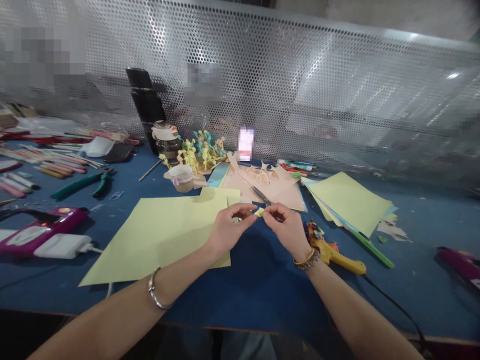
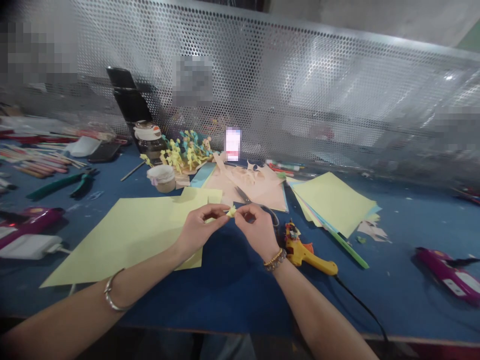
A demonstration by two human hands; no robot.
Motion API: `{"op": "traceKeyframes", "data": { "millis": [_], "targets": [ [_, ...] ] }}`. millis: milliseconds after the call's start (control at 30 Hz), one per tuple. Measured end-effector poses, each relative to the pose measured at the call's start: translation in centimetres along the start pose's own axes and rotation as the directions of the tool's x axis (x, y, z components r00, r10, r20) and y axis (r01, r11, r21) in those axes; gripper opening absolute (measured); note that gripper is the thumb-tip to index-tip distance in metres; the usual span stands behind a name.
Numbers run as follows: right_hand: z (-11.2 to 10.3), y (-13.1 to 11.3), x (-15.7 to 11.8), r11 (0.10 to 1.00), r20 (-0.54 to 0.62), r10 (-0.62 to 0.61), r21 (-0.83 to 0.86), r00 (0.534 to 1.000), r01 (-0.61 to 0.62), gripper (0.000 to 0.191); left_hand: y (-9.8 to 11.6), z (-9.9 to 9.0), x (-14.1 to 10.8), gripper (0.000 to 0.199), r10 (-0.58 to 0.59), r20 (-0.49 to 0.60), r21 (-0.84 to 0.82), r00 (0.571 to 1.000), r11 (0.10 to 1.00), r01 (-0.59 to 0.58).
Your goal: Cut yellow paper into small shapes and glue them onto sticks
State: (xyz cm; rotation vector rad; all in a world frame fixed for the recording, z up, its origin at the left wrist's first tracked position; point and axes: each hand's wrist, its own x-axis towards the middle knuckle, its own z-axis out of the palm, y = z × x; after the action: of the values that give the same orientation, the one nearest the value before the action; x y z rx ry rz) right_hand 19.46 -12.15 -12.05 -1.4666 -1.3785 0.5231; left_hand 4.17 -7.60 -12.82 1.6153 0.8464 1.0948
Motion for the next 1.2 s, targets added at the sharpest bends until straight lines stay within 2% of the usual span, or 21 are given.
{"op": "traceKeyframes", "data": {
  "millis": [100,267,433,533,667,933,1133,1200],
  "targets": [
    [-0.04,0.06,0.01,0.999,0.011,-0.029,-0.041,1.000,0.029,0.011,-0.03,-0.09,0.07,0.026,0.015,0.019,0.050,1.000,0.999,-0.016],
    [-0.01,0.05,-0.10,0.989,0.038,-0.100,-0.105,0.994,0.104,0.009,-0.28,-0.24,-0.20,0.030,0.089,0.035,0.231,0.995,0.968,-0.095],
    [-0.01,-0.08,-0.21,0.972,0.057,-0.157,-0.170,0.986,0.164,0.007,-0.58,-0.03,-0.41,0.030,0.054,0.128,0.140,0.990,0.988,-0.072],
    [-0.07,-0.09,-0.22,0.969,0.066,-0.156,-0.184,0.986,0.165,0.007,-0.73,-0.02,-0.25,0.025,0.039,0.137,0.121,0.990,0.991,-0.056],
    [-0.17,-0.04,-0.21,0.976,0.076,-0.134,-0.163,0.988,0.145,0.008,-0.71,-0.09,-0.08,0.019,0.026,0.125,0.065,0.992,0.997,-0.034],
    [-0.34,0.08,0.12,0.993,0.087,-0.056,-0.095,0.995,0.064,0.010,-0.45,-0.03,-0.03,0.020,-0.024,0.117,-0.003,0.993,1.000,0.024],
    [-0.29,0.27,0.28,0.992,0.163,0.111,0.045,0.980,-0.119,0.014,-0.50,-0.04,-0.16,0.033,0.003,0.129,0.082,0.992,0.997,-0.013],
    [-0.25,0.23,0.25,0.985,0.190,0.137,0.081,0.972,-0.155,0.015,-0.54,-0.07,-0.22,0.032,0.008,0.133,0.113,0.991,0.993,-0.023]
  ]
}}
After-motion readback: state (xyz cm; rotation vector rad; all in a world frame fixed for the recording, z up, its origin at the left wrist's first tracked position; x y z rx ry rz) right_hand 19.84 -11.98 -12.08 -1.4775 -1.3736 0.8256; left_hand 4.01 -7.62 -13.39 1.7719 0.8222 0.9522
